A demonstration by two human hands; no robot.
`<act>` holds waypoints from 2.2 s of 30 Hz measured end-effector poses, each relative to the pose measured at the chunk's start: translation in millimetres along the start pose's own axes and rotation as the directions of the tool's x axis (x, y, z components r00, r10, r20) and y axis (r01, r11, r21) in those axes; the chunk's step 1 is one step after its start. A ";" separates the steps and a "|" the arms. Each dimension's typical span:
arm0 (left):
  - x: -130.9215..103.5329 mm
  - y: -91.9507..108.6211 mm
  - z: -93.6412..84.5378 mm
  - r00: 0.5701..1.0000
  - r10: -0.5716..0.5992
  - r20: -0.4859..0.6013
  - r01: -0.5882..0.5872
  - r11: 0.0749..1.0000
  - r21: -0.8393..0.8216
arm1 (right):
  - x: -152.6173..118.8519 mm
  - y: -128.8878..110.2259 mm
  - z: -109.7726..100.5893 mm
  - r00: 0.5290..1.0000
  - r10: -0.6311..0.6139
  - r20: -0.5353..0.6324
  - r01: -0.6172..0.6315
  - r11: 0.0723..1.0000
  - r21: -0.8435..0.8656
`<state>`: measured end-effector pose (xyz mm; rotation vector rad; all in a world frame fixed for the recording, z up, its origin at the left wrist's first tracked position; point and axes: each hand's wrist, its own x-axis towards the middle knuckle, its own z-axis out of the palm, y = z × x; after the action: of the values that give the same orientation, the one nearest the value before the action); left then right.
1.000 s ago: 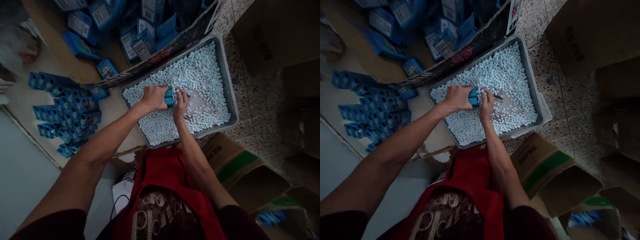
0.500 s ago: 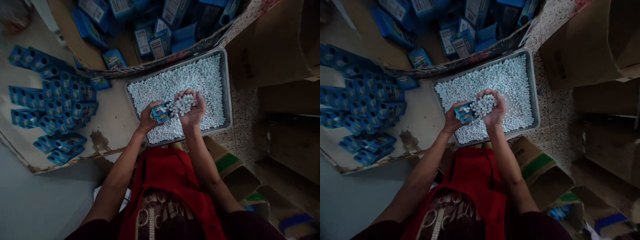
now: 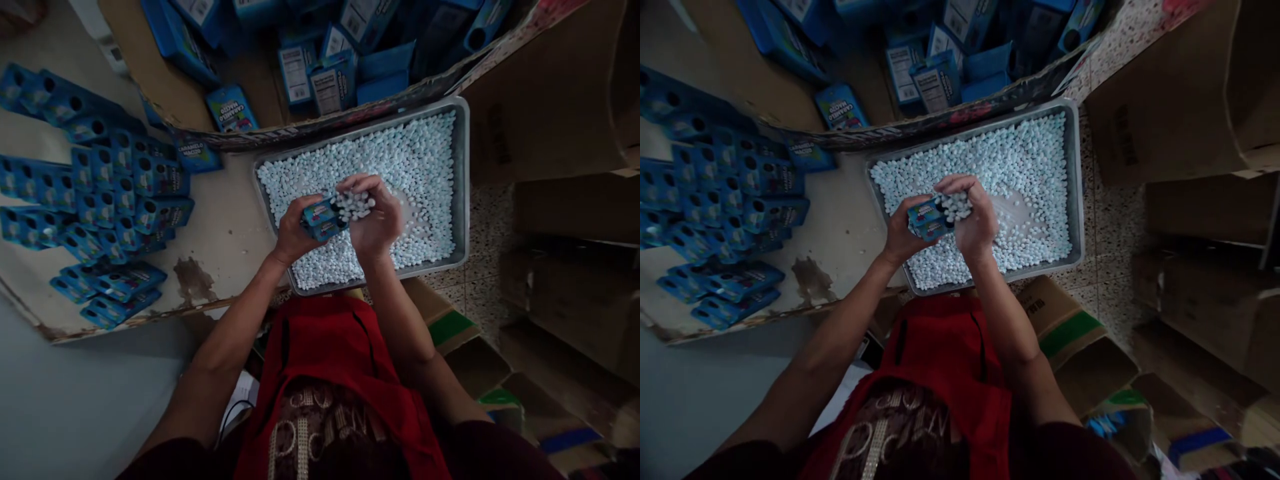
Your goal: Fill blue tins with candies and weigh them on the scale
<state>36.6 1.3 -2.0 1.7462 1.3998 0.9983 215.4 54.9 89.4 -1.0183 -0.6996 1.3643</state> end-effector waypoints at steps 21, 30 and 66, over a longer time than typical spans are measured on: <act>115.7 5.5 -55.7 0.882 -0.431 0.192 0.193 0.701 0.687 | 115.3 60.7 -133.2 0.961 -0.245 -0.132 -0.032 0.372 -0.928; 158.6 31.2 12.7 0.817 -0.475 0.327 0.131 0.705 0.697 | 72.2 97.7 -76.8 0.991 -0.111 -0.072 0.042 0.781 -0.624; 0.5 12.1 -15.0 0.989 -0.116 0.094 0.101 0.983 0.151 | -22.5 -5.8 -25.7 0.996 0.053 0.066 -0.034 0.967 -0.253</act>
<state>29.1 0.1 15.8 1.7781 1.5172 0.7533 238.1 28.7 87.0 -1.1950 -0.9271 1.3789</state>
